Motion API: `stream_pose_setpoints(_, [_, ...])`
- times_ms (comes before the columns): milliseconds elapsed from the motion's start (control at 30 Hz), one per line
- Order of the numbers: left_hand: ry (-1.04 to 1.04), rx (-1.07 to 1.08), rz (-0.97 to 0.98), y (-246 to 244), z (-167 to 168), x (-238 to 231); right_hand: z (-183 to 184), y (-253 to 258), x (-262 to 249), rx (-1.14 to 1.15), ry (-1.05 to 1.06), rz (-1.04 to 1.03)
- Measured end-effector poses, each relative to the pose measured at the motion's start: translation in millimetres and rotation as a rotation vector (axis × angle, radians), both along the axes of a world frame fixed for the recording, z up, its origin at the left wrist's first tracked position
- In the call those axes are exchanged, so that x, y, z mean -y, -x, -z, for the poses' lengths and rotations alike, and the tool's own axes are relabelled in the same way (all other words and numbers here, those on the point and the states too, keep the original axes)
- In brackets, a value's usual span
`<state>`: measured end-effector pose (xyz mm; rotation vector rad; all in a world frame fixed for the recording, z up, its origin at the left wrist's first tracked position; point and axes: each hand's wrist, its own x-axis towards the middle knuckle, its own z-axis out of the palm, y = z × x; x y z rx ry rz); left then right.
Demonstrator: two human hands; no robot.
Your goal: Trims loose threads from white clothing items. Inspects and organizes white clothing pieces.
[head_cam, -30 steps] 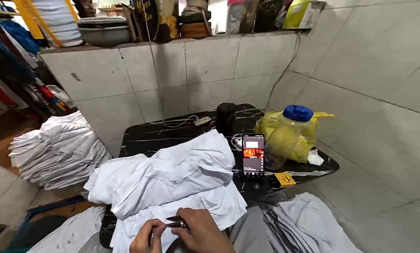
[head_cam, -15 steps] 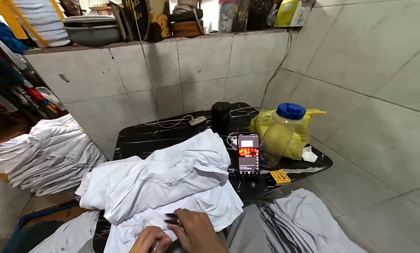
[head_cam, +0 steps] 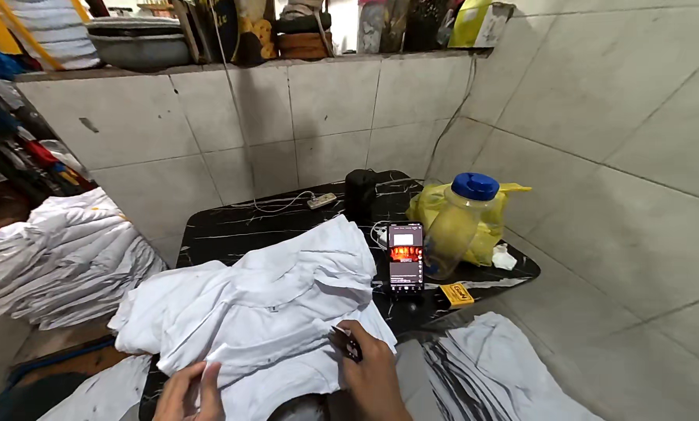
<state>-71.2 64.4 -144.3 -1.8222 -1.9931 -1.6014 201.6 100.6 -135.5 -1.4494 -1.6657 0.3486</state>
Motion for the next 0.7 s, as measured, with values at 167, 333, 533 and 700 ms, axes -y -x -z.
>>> stream_pose_setpoints(167, [0.099,-0.233,-0.096,-13,-4,3,12,13,-10,0.133,0.107,0.042])
stream_pose_setpoints(333, [0.063,-0.216,0.236,-51,7,4,21,15,-4,0.174,0.013,-0.078])
stream_pose_setpoints(533, [0.161,-0.322,0.406,-61,22,-24,18,15,19,0.257,0.128,-0.181])
stream_pose_setpoints(700, [0.189,-0.369,0.448,-56,17,-31,23,19,30,0.205,0.054,-0.121])
